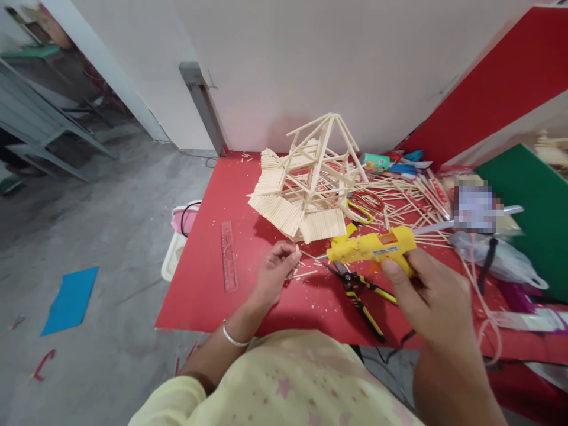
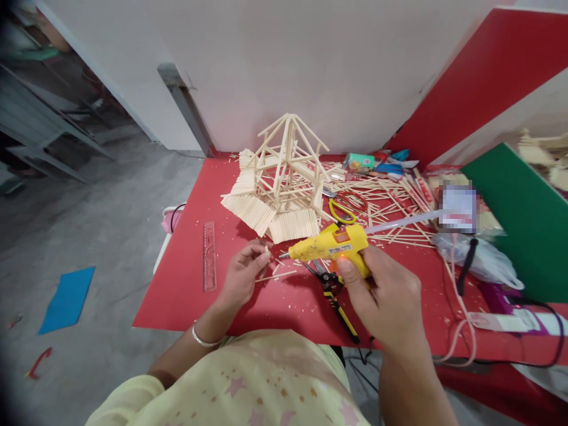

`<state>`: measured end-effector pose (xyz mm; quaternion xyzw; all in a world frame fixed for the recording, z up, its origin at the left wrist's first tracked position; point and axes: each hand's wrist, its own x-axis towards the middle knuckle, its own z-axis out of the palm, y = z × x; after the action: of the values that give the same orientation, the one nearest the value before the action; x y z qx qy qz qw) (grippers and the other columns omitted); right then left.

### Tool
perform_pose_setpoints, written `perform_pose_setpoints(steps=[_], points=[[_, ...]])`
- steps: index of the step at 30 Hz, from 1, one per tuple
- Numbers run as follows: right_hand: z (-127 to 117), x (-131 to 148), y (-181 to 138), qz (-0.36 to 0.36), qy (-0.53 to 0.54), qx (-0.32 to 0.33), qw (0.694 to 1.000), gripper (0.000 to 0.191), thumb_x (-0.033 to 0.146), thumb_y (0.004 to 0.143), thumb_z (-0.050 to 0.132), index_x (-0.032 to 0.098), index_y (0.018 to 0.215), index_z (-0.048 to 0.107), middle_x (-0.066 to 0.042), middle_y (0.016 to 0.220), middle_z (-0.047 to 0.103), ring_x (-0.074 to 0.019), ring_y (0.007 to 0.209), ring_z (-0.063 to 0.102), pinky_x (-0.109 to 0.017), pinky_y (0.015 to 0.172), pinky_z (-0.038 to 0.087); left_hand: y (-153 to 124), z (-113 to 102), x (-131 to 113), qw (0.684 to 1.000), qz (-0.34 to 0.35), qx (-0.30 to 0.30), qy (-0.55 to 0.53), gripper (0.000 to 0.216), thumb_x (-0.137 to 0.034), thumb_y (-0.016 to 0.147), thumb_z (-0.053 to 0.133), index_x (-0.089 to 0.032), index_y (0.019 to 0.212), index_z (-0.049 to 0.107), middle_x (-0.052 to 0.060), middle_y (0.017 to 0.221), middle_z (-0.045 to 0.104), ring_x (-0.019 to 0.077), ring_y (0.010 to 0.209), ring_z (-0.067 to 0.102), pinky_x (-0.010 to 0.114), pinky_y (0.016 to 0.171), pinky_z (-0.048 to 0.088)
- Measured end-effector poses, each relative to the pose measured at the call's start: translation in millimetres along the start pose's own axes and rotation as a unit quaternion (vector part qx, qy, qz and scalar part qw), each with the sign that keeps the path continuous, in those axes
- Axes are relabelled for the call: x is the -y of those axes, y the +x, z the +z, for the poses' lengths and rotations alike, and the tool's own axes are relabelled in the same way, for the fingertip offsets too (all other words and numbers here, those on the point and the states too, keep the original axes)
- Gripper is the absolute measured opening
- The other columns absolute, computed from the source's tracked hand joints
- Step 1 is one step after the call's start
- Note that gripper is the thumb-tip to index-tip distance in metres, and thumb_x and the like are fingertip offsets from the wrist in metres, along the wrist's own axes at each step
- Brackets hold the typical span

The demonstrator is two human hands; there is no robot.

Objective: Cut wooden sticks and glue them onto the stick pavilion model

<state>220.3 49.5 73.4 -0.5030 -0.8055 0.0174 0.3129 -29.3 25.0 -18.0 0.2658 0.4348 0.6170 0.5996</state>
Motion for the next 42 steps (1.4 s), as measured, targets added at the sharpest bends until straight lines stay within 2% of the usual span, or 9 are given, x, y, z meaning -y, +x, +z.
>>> perform_pose_setpoints(steps=[4, 8, 13, 20, 25, 29, 34, 38, 42], points=[[-6, -3, 6, 0.023, -0.024, -0.037, 0.999, 0.037, 0.041, 0.094, 0.061, 0.024, 0.07, 0.038, 0.005, 0.057, 0.042, -0.0105, 0.05, 0.041, -0.027, 0.053, 0.029, -1, 0, 6, 0.996, 0.062, 0.004, 0.056, 0.019, -0.033, 0.082, 0.078, -0.016, 0.084, 0.071, 0.007, 0.119, 0.065, 0.0007, 0.053, 0.053, 0.018, 0.044, 0.043], [-13, 4, 25, -0.038, -0.028, -0.09, 0.995, 0.04, 0.045, 0.096, 0.056, 0.024, 0.07, 0.034, 0.004, 0.062, 0.044, -0.0122, 0.056, 0.043, -0.028, 0.053, 0.026, 3, 5, 7, 0.996, 0.072, -0.003, 0.044, 0.021, -0.034, 0.08, 0.08, -0.016, 0.083, 0.071, 0.005, 0.102, 0.07, 0.0024, 0.05, 0.054, 0.018, 0.042, 0.045], [-12, 10, 36, -0.081, -0.031, -0.078, 0.993, 0.036, 0.044, 0.098, 0.055, 0.024, 0.072, 0.041, 0.002, 0.069, 0.052, -0.0133, 0.059, 0.048, -0.028, 0.052, 0.025, 6, 7, 9, 0.998, 0.057, -0.016, 0.03, 0.024, -0.036, 0.08, 0.08, -0.016, 0.088, 0.07, 0.0, 0.069, 0.068, 0.0058, 0.045, 0.052, 0.018, 0.039, 0.043], [-3, 14, 35, -0.075, -0.029, -0.045, 0.996, 0.037, 0.043, 0.1, 0.053, 0.025, 0.072, 0.037, 0.004, 0.066, 0.043, -0.0131, 0.051, 0.033, -0.029, 0.05, 0.022, 6, 11, 5, 0.999, 0.031, -0.003, -0.008, 0.024, -0.033, 0.075, 0.084, -0.016, 0.083, 0.071, 0.002, 0.08, 0.072, 0.0054, 0.048, 0.057, 0.016, 0.04, 0.04], [-6, 17, 38, -0.086, -0.031, -0.032, 0.995, 0.035, 0.042, 0.101, 0.052, 0.025, 0.074, 0.037, 0.004, 0.065, 0.04, -0.0135, 0.053, 0.034, -0.029, 0.051, 0.023, 4, 11, 1, 1.0, 0.01, -0.003, 0.002, 0.027, -0.037, 0.076, 0.083, -0.015, 0.086, 0.072, -0.002, 0.059, 0.064, 0.0048, 0.043, 0.048, 0.017, 0.042, 0.041], [-7, 19, 39, -0.081, -0.056, -0.037, 0.994, 0.035, 0.043, 0.101, 0.049, 0.025, 0.074, 0.036, 0.004, 0.063, 0.038, -0.0136, 0.052, 0.034, -0.029, 0.051, 0.023, -3, 0, 8, 0.997, -0.051, 0.025, 0.055, 0.031, -0.04, 0.074, 0.085, -0.014, 0.084, 0.071, 0.0, 0.06, 0.064, 0.0064, 0.044, 0.05, 0.019, 0.042, 0.04], [3, 24, 43, -0.062, -0.103, -0.034, 0.992, 0.038, 0.051, 0.103, 0.038, 0.023, 0.076, 0.043, 0.001, 0.064, 0.049, -0.0152, 0.055, 0.044, -0.029, 0.054, 0.028, -9, -13, 17, 0.993, -0.094, 0.038, 0.068, 0.034, -0.043, 0.073, 0.085, -0.013, 0.074, 0.069, -0.002, 0.057, 0.059, 0.0042, 0.046, 0.045, 0.017, 0.045, 0.035], [16, 25, 45, -0.05, -0.183, -0.039, 0.981, 0.046, 0.064, 0.093, 0.053, 0.018, 0.091, 0.057, -0.003, 0.069, 0.059, -0.0172, 0.059, 0.053, -0.029, 0.055, 0.028, -6, -11, 7, 0.997, -0.067, 0.0, 0.029, 0.035, -0.045, 0.078, 0.081, -0.015, 0.077, 0.064, -0.006, 0.053, 0.051, 0.0025, 0.044, 0.036, 0.016, 0.043, 0.027], [26, 22, 48, -0.067, -0.223, -0.055, 0.971, 0.053, 0.064, 0.088, 0.061, 0.014, 0.106, 0.06, -0.007, 0.079, 0.067, -0.0201, 0.066, 0.061, -0.029, 0.058, 0.031, -5, -5, -3, 0.993, -0.095, 0.029, -0.064, 0.035, -0.045, 0.083, 0.076, -0.017, 0.081, 0.056, -0.008, 0.054, 0.047, 0.0028, 0.039, 0.032, 0.017, 0.038, 0.02]])
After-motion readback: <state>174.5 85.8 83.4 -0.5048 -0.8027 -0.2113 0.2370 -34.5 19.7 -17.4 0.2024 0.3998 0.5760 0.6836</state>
